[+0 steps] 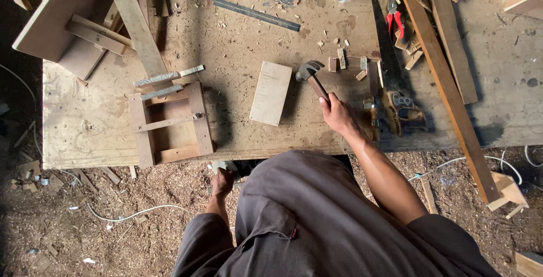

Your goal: The person repeatedly strikes a small rectangular wooden block with a hammer on a workbench, repositioning the block between strikes. The person then uses a metal file to smooth the block's edges.

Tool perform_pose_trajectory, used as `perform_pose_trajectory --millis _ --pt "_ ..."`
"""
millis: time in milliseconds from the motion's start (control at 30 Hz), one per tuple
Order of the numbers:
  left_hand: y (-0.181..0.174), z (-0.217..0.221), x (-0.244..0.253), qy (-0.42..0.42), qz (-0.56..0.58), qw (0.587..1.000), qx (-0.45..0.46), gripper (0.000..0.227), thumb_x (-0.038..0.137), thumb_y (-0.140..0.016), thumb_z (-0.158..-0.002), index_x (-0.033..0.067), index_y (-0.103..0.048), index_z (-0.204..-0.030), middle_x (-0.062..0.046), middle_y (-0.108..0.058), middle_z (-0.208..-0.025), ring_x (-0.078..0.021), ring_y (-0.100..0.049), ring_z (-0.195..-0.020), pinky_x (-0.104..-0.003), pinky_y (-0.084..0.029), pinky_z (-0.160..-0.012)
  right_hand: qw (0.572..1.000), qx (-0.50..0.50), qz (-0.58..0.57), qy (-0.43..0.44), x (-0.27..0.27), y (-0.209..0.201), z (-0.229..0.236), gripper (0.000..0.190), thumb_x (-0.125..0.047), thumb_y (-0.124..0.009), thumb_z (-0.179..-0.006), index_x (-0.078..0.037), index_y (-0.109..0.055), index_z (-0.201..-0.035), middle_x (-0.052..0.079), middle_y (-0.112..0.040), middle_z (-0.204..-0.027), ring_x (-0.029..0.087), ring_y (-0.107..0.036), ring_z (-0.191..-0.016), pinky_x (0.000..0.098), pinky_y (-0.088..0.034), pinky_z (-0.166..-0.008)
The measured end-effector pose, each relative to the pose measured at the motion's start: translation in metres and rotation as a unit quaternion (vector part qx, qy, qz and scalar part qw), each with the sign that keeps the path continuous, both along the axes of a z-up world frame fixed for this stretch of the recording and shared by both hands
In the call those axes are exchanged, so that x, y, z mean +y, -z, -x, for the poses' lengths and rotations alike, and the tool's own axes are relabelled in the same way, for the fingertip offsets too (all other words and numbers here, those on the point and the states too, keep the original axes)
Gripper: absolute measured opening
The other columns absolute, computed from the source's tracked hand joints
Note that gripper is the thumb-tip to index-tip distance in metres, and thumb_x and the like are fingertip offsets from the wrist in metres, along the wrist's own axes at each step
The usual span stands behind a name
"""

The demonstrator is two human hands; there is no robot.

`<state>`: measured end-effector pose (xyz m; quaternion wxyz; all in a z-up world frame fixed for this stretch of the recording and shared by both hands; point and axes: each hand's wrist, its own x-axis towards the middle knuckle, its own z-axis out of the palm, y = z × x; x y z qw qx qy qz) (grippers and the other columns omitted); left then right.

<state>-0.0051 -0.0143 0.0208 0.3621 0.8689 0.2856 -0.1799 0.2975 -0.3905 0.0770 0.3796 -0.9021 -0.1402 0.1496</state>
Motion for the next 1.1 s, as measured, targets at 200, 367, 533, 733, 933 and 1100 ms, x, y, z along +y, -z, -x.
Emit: perform_pose_trajectory --millis 200,367,533,733,933,1100 --pt "0.002 0.002 -0.017 -0.071 0.013 0.997 -0.011 0.043 0.035 -0.05 -0.098 -0.0048 -0.045 -0.111 -0.034 -0.069 -0.094 -0.055 -0.065 -0.092 -0.06 -0.051 -0.079 1.0 -0.003 -0.002 0.004 0.001 -0.004 0.002 0.033 -0.033 -0.041 -0.11 -0.002 -0.051 -0.11 0.003 -0.055 -0.057 0.011 -0.05 -0.036 0.0293 -0.041 -0.029" --pt "0.006 0.005 -0.024 -0.117 0.029 0.993 -0.014 0.041 0.037 -0.048 -0.098 -0.0034 -0.052 -0.1 -0.033 -0.069 -0.094 -0.0531 -0.066 -0.095 -0.059 -0.051 -0.081 1.0 -0.014 -0.012 0.005 0.004 -0.014 0.006 0.031 -0.033 -0.041 -0.112 -0.003 -0.051 -0.11 0.002 -0.054 -0.058 0.013 -0.049 -0.036 0.03 -0.042 -0.028" --pt "0.016 0.004 -0.018 -0.078 0.05 0.996 0.007 0.061 0.043 -0.031 -0.113 -0.0036 -0.061 -0.09 -0.033 -0.069 -0.096 -0.0537 -0.064 -0.094 -0.057 -0.049 -0.089 0.989 -0.133 0.064 0.026 0.017 -0.039 0.012 0.025 -0.031 -0.045 -0.113 -0.008 -0.052 -0.108 0.0 -0.053 -0.053 0.014 -0.049 -0.036 0.0319 -0.043 -0.03" --pt "0.024 -0.008 -0.007 -0.068 0.022 0.996 0.045 0.05 0.043 -0.055 -0.098 -0.0065 -0.06 -0.104 -0.033 -0.071 -0.106 -0.0471 -0.069 -0.102 -0.051 -0.054 -0.089 0.996 -0.09 0.02 0.01 0.037 -0.043 -0.003 0.024 -0.03 -0.043 -0.112 -0.007 -0.048 -0.112 -0.001 -0.049 -0.053 0.013 -0.044 -0.035 0.0301 -0.035 -0.027" --pt "0.016 -0.011 0.015 0.036 0.134 0.983 0.118 0.04 0.038 -0.053 -0.097 0.0144 -0.078 -0.117 -0.02 -0.083 -0.103 -0.0271 -0.077 -0.09 -0.037 -0.058 -0.083 0.992 -0.118 -0.041 -0.001 0.046 -0.043 -0.017 0.027 -0.03 -0.042 -0.113 -0.005 -0.049 -0.108 -0.003 -0.047 -0.053 0.008 -0.041 -0.033 0.0251 -0.033 -0.024" --pt "0.014 -0.002 0.025 -0.17 0.292 0.93 0.145 0.049 0.04 -0.058 -0.101 -0.0057 -0.066 -0.117 -0.019 -0.075 -0.103 -0.0265 -0.071 -0.093 -0.044 -0.057 -0.081 0.986 -0.148 0.07 0.008 0.042 -0.055 -0.009 0.028 -0.032 -0.042 -0.115 -0.009 -0.051 -0.103 -0.004 -0.047 -0.051 0.01 -0.043 -0.035 0.0295 -0.034 -0.028"
